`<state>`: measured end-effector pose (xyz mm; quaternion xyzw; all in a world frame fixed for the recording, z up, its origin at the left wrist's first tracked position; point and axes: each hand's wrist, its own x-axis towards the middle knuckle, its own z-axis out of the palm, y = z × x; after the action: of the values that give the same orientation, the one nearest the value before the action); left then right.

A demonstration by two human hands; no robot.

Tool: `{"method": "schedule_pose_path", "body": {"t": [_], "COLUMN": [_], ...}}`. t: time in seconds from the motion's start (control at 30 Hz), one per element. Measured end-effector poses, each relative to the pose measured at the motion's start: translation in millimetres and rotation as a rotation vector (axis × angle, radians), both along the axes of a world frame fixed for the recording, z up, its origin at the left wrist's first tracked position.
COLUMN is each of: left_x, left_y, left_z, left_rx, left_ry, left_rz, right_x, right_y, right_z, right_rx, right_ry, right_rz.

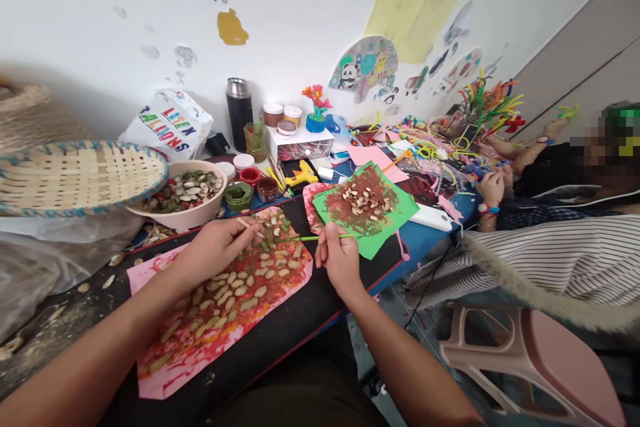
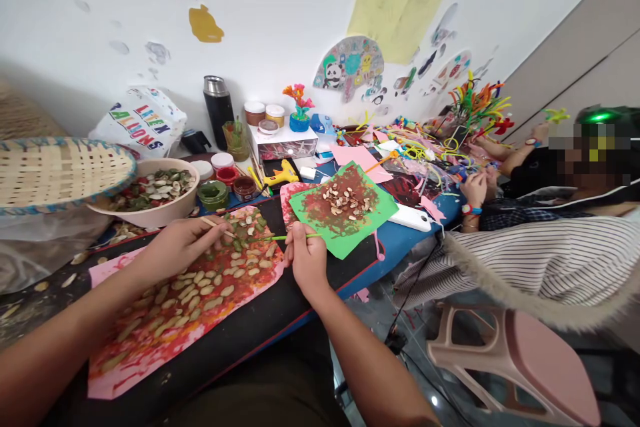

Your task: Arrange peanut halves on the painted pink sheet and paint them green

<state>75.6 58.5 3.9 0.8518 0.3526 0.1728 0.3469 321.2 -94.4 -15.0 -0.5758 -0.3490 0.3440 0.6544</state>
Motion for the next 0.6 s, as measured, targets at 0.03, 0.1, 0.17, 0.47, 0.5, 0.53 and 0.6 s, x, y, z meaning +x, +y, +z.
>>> {"method": "schedule_pose_path", "body": {"t": [0.03, 0.1, 0.17, 0.47, 0.5, 0.53, 0.6], "left_x": [0.4, 1.4, 1.7, 0.7, 1.0, 1.3, 1.7], "left_y": [0.5, 1.1, 1.6, 2.3, 2.3, 2.3, 2.3], "left_z": [-0.8, -2.8, -4.1, -6.1, -6.3, -6.3, -5.8], "left_rx": [0.013, 0.026, 0.024, 0.023, 0.018, 0.015, 0.01], "left_ry": [0.021, 0.046, 0.057, 0.059, 0.053, 0.045, 0.032], "left_rz": [-0.004, -0.014, -0.019, -0.013, -0.013, -0.013, -0.014], "right_x": [-0.3, -2.6, -6.0, -6.9, -7.9, -9.4, -12.0], "right_y": [-0.6, -1.5, -2.1, -7.4, -6.8, -5.8, -3.5], "right_z": [0.5, 0.6, -1.1, -7.3, -7.3, -7.5, -8.5], "right_rx": [0.004, 0.002, -0.008, -0.019, -0.014, -0.008, -0.005], "right_ry": [0.002, -0.003, -0.027, -0.055, -0.058, -0.064, -0.078], "right_rz": [-0.001, 0.007, 0.026, 0.037, 0.041, 0.048, 0.07]}}
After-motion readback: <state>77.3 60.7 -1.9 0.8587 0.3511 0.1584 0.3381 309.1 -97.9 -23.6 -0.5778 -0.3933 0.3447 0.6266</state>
